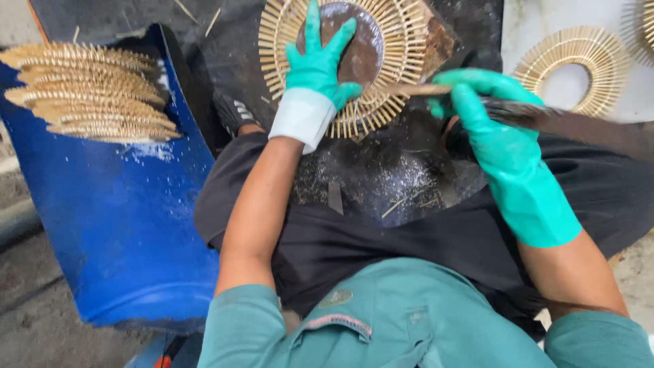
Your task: Removing excess glue and finishing wooden decorative rings using a scraper and cleaning solution.
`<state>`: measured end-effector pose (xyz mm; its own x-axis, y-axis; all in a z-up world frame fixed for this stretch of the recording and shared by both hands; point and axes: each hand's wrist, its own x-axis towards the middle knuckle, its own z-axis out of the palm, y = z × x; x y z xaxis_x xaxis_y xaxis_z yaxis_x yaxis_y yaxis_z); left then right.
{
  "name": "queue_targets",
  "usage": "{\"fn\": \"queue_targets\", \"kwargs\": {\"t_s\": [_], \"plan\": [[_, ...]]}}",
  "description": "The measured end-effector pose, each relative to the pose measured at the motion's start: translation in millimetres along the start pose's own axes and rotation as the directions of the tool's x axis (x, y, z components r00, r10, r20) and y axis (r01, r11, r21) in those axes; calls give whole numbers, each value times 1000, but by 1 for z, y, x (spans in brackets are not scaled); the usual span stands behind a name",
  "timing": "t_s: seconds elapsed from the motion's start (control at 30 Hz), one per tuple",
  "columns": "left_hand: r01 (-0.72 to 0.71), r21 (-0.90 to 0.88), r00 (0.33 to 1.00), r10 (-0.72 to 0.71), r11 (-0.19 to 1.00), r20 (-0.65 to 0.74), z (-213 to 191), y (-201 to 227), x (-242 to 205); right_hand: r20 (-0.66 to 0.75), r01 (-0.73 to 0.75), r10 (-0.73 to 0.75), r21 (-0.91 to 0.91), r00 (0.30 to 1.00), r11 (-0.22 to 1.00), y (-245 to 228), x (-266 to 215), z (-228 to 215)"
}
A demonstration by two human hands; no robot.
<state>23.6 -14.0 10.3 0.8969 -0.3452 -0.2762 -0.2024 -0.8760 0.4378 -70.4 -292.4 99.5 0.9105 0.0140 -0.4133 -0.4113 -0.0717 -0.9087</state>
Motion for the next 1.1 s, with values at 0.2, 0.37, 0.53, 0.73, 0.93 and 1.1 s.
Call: {"fn": "queue_targets", "kwargs": {"t_s": [0.2, 0.37, 0.53, 0.73, 0.93, 1.1], "plan": [[-84, -7, 995, 84, 996, -47, 12, -14, 4, -28, 159, -159, -9, 987, 987, 18, 6, 9], [-58, -30, 996, 60, 998, 66, -1, -8, -9, 34, 199, -203, 92, 979, 976, 20, -6, 5], [-170, -13, 982, 170, 985, 82, -9, -6, -8, 9, 148, -150, 131, 989, 980, 25, -7, 5], [-70, -72, 978, 83, 995, 190, -19, -2, -6, 6, 88, -91, 193, 996, 977, 34, -4, 4], [71, 166, 918, -130, 983, 375, -26, 19, -3, -90, 55, -35, 232, 995, 971, 16, -1, -4], [5, -47, 999, -6, 999, -34, 0, 1, -7, -368, -41, -63, -268, 928, 963, 27, 19, -35]]}}
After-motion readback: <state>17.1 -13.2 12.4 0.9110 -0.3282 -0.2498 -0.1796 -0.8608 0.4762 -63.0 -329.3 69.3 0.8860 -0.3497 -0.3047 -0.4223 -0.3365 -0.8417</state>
